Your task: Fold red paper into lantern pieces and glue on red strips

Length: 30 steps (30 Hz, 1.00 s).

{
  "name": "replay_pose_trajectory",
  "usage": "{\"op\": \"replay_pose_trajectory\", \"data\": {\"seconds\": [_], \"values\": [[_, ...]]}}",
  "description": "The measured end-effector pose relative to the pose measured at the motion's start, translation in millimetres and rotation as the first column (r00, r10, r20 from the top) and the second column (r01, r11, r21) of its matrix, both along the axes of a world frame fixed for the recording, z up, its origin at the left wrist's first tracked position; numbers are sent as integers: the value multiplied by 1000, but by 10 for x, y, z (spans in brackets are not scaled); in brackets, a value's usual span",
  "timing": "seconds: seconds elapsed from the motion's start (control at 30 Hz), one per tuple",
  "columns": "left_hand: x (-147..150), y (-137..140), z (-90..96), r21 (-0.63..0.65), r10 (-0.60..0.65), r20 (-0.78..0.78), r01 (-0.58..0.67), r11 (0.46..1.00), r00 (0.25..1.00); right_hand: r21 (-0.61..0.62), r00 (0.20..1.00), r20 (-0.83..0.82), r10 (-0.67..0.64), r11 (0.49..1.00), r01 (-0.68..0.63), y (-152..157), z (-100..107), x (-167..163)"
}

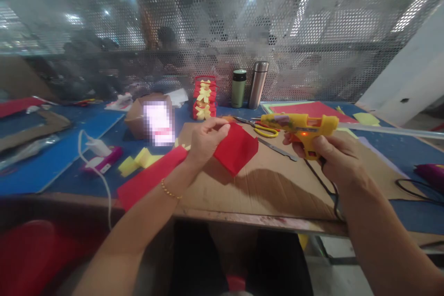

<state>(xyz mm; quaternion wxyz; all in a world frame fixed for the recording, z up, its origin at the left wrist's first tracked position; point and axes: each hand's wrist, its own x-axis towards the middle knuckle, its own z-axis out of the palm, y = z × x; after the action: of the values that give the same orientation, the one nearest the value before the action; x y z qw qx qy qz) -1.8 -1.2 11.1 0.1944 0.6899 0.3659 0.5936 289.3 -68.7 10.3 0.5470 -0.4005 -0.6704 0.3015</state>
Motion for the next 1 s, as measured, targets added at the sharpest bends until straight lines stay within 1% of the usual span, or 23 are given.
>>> {"op": "replay_pose_trajectory", "data": {"seconds": [0.07, 0.17, 0.23, 0.27, 0.3, 0.33, 0.37, 0.4, 0.47, 0.5, 0.53, 0.6, 0.63, 0.73, 0.77, 0.8, 0.83, 0.87, 0.9, 0.93, 0.97, 1.0], "values": [[-3, 23, -17, -30, 0, 23, 1, 1000, 1000, 14, 1000, -8, -11, 1000, 11, -47, 25, 25], [-4, 71, -68, -83, -35, 54, 39, 996, 998, 21, 997, -15, -77, 997, 77, -105, 60, 71], [-2, 91, -101, -77, -50, 33, 52, 996, 998, 17, 994, -20, -110, 994, 110, -122, 64, 101], [-3, 93, -112, -44, -40, 2, 40, 998, 999, 14, 994, -23, -111, 994, 111, -124, 57, 118], [-6, 88, -117, 17, -12, -39, 12, 1000, 999, 11, 994, -22, -104, 995, 104, -124, 45, 136], [-13, 77, -116, 105, 36, -79, -28, 994, 996, 9, 995, -20, -95, 995, 95, -123, 28, 158], [-26, 62, -112, 211, 101, -113, -76, 975, 988, 5, 996, -17, -86, 996, 86, -123, 7, 182], [-42, 43, -105, 321, 174, -138, -122, 939, 975, -1, 997, -13, -81, 997, 81, -125, -14, 210], [-77, 3, -93, 510, 304, -178, -177, 842, 936, -13, 995, -13, -97, 995, 97, -136, -50, 267], [-89, -17, -91, 573, 352, -206, -180, 800, 913, -14, 993, -16, -115, 993, 115, -146, -63, 294], [-91, -39, -94, 618, 388, -246, -165, 769, 888, -10, 991, -17, -135, 991, 135, -157, -71, 317], [-57, -92, -117, 667, 429, -361, -92, 739, 828, 3, 985, -2, -174, 985, 174, -182, -74, 351], [-19, -126, -138, 675, 442, -432, -44, 737, 786, 8, 982, 14, -188, 982, 188, -193, -71, 361], [149, -255, -237, 638, 451, -643, 108, 762, 619, 13, 973, 76, -217, 976, 217, -227, -60, 378], [209, -302, -278, 614, 439, -693, 149, 775, 572, 15, 970, 94, -226, 974, 226, -239, -56, 383], [263, -347, -318, 585, 408, -730, 193, 787, 549, 18, 965, 115, -236, 972, 235, -252, -53, 389], [305, -387, -354, 550, 353, -760, 252, 796, 546, 22, 959, 141, -245, 969, 245, -264, -51, 397], [334, -420, -381, 510, 272, -785, 331, 794, 557, 27, 952, 176, -252, 968, 251, -276, -51, 409], [347, -442, -397, 475, 183, -798, 412, 777, 574, 35, 941, 219, -258, 966, 257, -287, -55, 425], [342, -451, -397, 463, 103, -790, 478, 746, 604, 48, 925, 269, -267, 963, 264, -296, -64, 449], [320, -444, -381, 477, 49, -764, 511, 715, 644, 69, 905, 323, -277, 961, 270, -301, -80, 481], [283, -419, -348, 508, 35, -723, 497, 704, 690, 95, 881, 377, -287, 958, 271, -300, -105, 524]]}}
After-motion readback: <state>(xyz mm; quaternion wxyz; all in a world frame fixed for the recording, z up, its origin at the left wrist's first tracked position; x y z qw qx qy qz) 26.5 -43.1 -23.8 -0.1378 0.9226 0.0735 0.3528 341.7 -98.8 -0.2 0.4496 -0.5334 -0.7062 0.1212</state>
